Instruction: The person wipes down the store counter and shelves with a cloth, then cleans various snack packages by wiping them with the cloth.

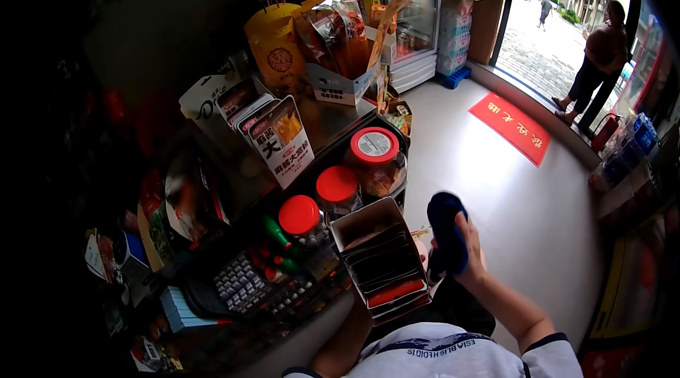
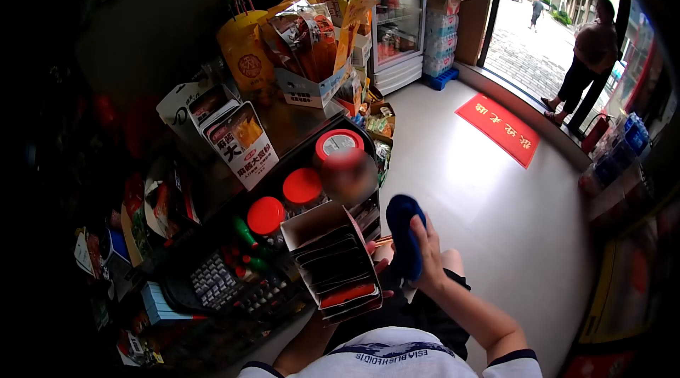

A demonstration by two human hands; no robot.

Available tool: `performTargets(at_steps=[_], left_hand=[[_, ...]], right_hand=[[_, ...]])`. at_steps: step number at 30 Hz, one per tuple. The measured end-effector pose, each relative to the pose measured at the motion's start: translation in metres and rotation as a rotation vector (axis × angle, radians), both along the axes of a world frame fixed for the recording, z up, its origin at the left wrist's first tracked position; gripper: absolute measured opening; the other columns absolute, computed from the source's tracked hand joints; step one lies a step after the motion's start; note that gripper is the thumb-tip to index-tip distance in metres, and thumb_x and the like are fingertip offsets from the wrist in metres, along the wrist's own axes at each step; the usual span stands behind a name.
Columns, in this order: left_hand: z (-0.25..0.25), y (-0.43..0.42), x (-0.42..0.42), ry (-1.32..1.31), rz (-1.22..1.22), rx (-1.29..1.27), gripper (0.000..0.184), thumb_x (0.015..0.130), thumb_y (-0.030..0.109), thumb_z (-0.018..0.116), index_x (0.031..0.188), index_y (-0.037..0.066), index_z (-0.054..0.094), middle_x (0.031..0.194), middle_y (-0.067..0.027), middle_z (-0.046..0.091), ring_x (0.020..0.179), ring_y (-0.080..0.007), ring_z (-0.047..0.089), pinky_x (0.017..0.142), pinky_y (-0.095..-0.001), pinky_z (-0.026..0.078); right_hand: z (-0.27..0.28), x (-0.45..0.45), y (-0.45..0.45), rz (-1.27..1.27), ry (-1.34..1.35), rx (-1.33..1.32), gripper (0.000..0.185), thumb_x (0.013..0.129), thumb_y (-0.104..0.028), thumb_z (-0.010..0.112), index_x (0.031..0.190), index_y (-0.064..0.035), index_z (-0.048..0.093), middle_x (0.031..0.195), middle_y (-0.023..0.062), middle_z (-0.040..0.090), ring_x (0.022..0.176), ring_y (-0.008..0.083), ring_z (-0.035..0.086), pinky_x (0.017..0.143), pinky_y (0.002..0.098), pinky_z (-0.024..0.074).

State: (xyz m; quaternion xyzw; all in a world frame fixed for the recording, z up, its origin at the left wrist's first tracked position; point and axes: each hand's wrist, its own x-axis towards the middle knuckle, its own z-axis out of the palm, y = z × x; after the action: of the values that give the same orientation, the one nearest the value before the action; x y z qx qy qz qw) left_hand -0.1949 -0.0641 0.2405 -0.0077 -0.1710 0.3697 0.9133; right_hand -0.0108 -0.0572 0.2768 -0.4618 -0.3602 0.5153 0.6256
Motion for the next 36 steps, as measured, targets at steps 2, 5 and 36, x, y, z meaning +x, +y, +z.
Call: performTargets(at_steps=[2,5,36], left_hand=[[-0.023,0.022,-0.015,0.032,-0.014,0.079,0.081,0.088,0.064,0.042,0.150,0.021,0.015,0.156,-0.0071,0.015,0.142,-0.0356,0.017,0.102,-0.0761,0.016],[-0.026,0.023,-0.028,0.173,0.070,-0.049,0.084,0.087,0.065,0.044,0.151,0.025,0.007,0.157,-0.0056,0.010,0.142,-0.0357,0.015,0.102,-0.0764,0.014],[-0.036,0.048,-0.018,-0.010,0.079,-0.241,0.080,0.085,0.065,0.049,0.149,0.031,0.017,0.157,-0.0001,0.005,0.144,-0.0320,0.007,0.103,-0.0777,-0.001]], right_hand=[[0.029,-0.001,0.045,0.051,-0.109,0.113,0.040,0.098,-0.033,0.049,0.126,-0.0048,0.047,0.102,0.0098,0.054,0.080,0.0139,0.058,0.063,0.0245,0.0503],[0.069,-0.012,0.123,0.120,-0.493,0.333,0.044,0.095,-0.027,0.055,0.132,-0.0059,0.045,0.124,0.0126,0.044,0.097,0.0185,0.055,0.078,0.0267,0.0493],[0.041,-0.159,0.388,0.746,-1.184,0.966,0.044,0.078,-0.016,0.052,0.121,-0.0104,0.061,0.118,0.0168,0.057,0.113,0.0348,0.052,0.097,0.0415,0.0415]])
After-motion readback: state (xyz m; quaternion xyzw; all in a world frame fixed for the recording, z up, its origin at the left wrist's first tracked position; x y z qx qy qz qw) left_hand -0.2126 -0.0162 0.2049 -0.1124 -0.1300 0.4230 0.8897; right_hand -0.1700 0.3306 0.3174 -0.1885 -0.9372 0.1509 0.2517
